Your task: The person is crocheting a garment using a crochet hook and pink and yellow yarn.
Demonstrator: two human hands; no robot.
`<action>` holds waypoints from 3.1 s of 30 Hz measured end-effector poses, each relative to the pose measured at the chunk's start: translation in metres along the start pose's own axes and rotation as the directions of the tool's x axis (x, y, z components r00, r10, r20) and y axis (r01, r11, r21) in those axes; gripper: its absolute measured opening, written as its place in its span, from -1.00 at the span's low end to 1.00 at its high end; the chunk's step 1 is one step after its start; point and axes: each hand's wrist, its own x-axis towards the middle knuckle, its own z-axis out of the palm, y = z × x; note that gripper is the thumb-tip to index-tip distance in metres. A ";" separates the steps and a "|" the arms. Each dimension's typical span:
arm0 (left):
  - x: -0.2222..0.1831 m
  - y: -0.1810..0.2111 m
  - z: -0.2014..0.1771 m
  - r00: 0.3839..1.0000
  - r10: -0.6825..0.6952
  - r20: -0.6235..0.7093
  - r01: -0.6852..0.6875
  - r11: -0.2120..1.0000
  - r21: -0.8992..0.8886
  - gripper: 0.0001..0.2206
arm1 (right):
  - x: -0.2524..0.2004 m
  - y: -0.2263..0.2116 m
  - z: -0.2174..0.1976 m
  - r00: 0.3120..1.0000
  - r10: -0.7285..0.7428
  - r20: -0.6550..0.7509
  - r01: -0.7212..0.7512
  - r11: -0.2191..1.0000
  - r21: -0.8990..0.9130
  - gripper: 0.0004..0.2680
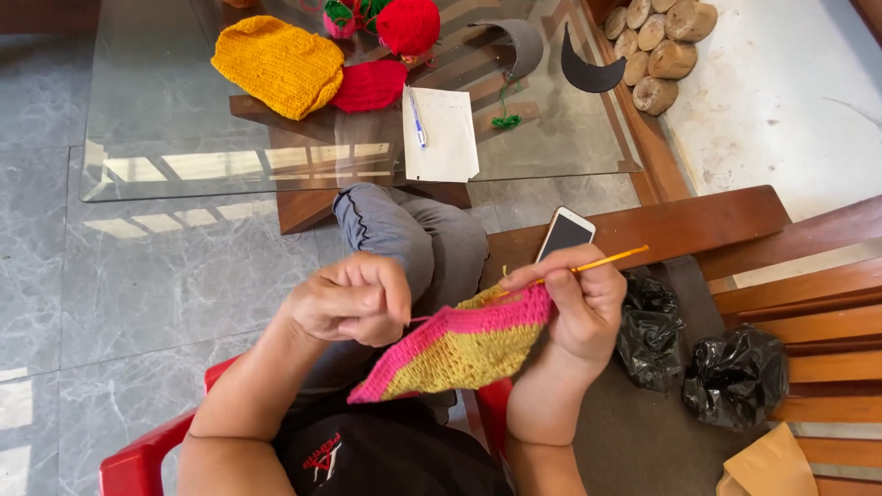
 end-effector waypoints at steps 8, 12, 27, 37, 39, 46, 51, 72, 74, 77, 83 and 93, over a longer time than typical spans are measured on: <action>0.044 -0.033 0.029 0.982 0.062 -0.180 0.064 0.784 0.618 -0.70 | -0.047 -0.018 0.024 0.988 -0.114 -0.109 0.094 0.981 -0.171 -0.79; 0.041 -0.051 0.020 0.982 -0.132 -0.138 0.190 0.752 0.631 -0.78 | -0.047 -0.013 0.002 0.939 -0.310 0.150 0.324 0.942 -0.083 -0.84; 0.039 -0.025 0.008 0.950 -0.112 -0.291 0.137 0.988 0.067 -0.76 | -0.002 -0.003 0.001 0.977 -0.160 0.141 0.208 0.857 -0.472 -0.93; 0.021 0.001 0.020 0.969 0.044 -0.244 0.010 0.976 0.217 -0.69 | 0.008 0.021 0.020 0.956 -0.269 0.118 0.293 0.843 -0.451 -0.89; 0.018 0.007 0.043 0.956 0.122 -0.267 -0.018 0.932 0.362 -0.49 | 0.007 0.023 0.023 0.952 -0.293 0.092 0.303 0.854 -0.422 -0.88; 0.050 0.006 0.041 0.725 0.688 -0.005 0.454 -0.473 0.755 -0.51 | -0.002 0.028 0.029 0.867 -0.498 -0.038 0.407 0.749 -0.523 -0.87; 0.033 0.020 0.016 0.824 0.465 -0.324 0.229 0.250 0.941 -0.74 | 0.011 0.029 0.022 0.886 -0.463 -0.013 0.381 0.744 -0.548 -0.87; 0.055 0.021 -0.032 0.767 0.602 -0.220 -0.075 0.425 0.902 -0.74 | 0.013 0.051 0.013 0.842 -0.520 -0.141 0.355 0.732 -0.582 -0.90; 0.055 0.010 -0.032 0.817 0.520 -0.248 -0.311 0.761 0.569 -0.78 | 0.011 0.055 0.016 0.843 -0.512 -0.168 0.354 0.761 -0.543 -0.89; 0.063 -0.004 -0.013 0.821 0.544 -0.173 -0.286 0.653 0.701 -0.42 | 0.006 0.064 0.021 0.806 -0.572 -0.151 0.417 0.730 -0.541 -0.87; 0.076 -0.022 0.012 0.797 0.563 -0.219 -0.141 0.526 0.839 0.11 | 0.016 0.085 0.022 0.655 -0.751 0.085 0.633 0.483 -0.605 -0.81; 0.073 -0.021 0.011 0.741 0.554 -0.379 -0.153 0.690 0.707 0.11 | 0.015 0.082 0.014 0.875 -0.483 -0.005 0.474 0.860 -0.191 -0.81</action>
